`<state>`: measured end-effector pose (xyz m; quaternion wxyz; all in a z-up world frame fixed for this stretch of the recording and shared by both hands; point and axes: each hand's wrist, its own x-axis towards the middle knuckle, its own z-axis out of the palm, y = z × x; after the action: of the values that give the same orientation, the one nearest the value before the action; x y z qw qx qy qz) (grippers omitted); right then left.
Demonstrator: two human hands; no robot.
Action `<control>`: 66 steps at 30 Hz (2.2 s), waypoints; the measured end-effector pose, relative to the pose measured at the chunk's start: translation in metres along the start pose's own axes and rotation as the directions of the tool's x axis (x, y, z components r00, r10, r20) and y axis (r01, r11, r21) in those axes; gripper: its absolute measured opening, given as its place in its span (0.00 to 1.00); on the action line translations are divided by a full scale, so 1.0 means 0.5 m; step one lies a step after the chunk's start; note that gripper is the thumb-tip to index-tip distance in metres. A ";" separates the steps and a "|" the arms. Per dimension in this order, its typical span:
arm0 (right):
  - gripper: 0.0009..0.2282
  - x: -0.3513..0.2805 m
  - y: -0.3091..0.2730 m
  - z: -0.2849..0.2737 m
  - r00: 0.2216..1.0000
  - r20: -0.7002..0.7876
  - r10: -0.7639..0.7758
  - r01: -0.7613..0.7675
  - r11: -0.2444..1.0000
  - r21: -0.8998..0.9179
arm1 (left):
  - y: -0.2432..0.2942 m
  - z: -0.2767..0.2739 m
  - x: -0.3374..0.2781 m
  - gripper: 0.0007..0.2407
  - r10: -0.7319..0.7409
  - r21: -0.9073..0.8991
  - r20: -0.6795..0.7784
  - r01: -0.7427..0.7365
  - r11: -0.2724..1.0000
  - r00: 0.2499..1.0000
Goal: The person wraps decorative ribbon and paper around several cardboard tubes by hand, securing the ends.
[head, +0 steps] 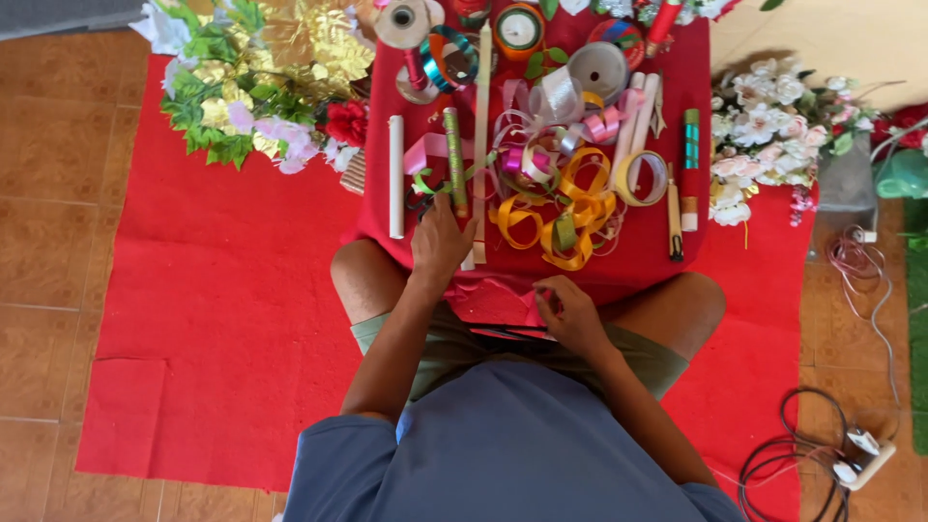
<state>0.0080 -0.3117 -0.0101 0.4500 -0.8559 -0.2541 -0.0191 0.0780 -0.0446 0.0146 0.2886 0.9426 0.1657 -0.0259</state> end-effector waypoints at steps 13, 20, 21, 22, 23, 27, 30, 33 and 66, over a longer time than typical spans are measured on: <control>0.08 -0.033 -0.023 0.001 0.961 0.020 0.276 -0.267 0.905 0.333 | -0.011 -0.082 -0.075 0.22 -0.039 -0.538 0.067 0.069 0.840 0.997; 0.17 0.019 -0.088 -0.011 0.941 0.085 0.328 -0.294 0.664 0.688 | 0.079 -0.052 -0.234 0.24 0.237 -0.622 -0.141 -0.272 0.734 0.961; 0.20 0.026 -0.095 -0.015 0.944 0.059 0.324 -0.261 0.627 0.734 | 0.084 -0.031 -0.249 0.24 0.302 -0.574 -0.179 -0.349 0.741 0.936; 0.20 0.025 -0.091 -0.018 0.942 0.056 0.330 -0.263 0.626 0.734 | 0.086 0.000 -0.254 0.24 0.306 -0.575 -0.173 -0.348 0.740 0.936; 0.21 0.024 -0.086 -0.021 0.932 0.005 0.363 -0.272 0.690 0.671 | 0.089 0.030 -0.259 0.23 0.331 -0.518 -0.213 -0.393 0.759 0.919; 0.18 0.010 -0.067 -0.049 0.879 -0.110 0.464 -0.344 0.777 0.528 | 0.118 0.108 -0.269 0.22 0.418 -0.384 -0.295 -0.507 0.772 0.859; 0.16 -0.011 -0.013 -0.070 0.860 -0.187 0.475 -0.329 0.796 0.508 | 0.137 0.125 -0.269 0.28 0.514 -0.368 -0.259 -0.576 0.730 0.818; 0.15 -0.012 0.085 -0.135 0.846 -0.213 0.488 -0.346 0.808 0.476 | 0.154 0.068 -0.266 0.23 0.649 -0.504 -0.231 -0.659 0.558 0.725; 0.10 0.101 0.335 -0.407 0.795 -0.451 0.406 -0.562 0.772 -0.295 | -0.121 0.218 -0.223 0.07 0.522 -0.614 0.210 -0.304 0.729 0.826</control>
<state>0.1677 -0.5273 -0.0036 0.2856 -0.9488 0.0767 -0.1108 -0.0418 -0.0908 -0.0926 0.5734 0.8073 -0.1096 -0.0871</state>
